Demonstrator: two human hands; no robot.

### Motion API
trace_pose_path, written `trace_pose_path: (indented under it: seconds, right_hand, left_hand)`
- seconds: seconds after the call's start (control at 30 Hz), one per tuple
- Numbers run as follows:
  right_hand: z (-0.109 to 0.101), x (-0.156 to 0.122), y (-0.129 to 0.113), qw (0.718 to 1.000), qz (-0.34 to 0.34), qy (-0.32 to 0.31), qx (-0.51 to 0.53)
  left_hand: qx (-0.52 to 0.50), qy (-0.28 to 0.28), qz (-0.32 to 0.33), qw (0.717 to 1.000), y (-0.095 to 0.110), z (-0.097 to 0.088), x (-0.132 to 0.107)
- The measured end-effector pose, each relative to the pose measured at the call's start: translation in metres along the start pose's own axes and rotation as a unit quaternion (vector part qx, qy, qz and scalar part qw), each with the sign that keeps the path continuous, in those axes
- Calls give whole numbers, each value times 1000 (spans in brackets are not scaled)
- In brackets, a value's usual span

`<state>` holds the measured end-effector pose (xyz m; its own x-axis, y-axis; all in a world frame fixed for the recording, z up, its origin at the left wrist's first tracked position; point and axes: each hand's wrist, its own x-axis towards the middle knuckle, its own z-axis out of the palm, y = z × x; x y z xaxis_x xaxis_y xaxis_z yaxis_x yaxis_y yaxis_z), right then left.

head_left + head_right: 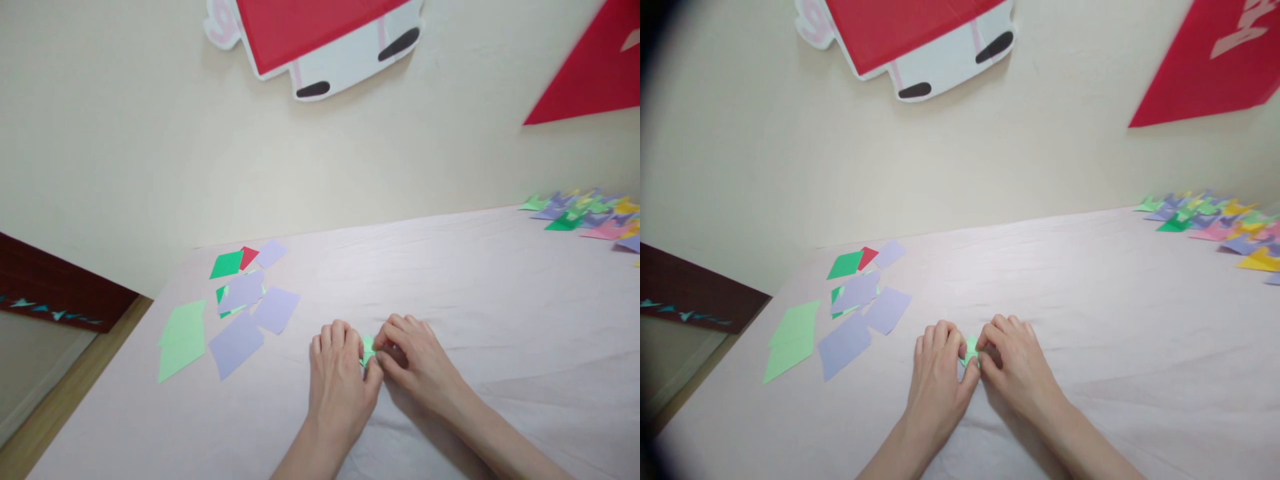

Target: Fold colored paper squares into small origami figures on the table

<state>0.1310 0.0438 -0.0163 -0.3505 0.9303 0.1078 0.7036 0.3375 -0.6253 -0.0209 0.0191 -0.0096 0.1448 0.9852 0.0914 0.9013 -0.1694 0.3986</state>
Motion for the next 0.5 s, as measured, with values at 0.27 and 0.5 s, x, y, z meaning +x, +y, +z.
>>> trace_pose_path:
  seconds: [0.27,0.5]
  right_hand:
    - [-2,1,-2,1000,0,4,9]
    - [-3,1,-1,1000,0,-2,15]
  left_hand:
    - [-65,21,-26,997,1,0,1]
    - [-50,7,-37,998,-1,-3,3]
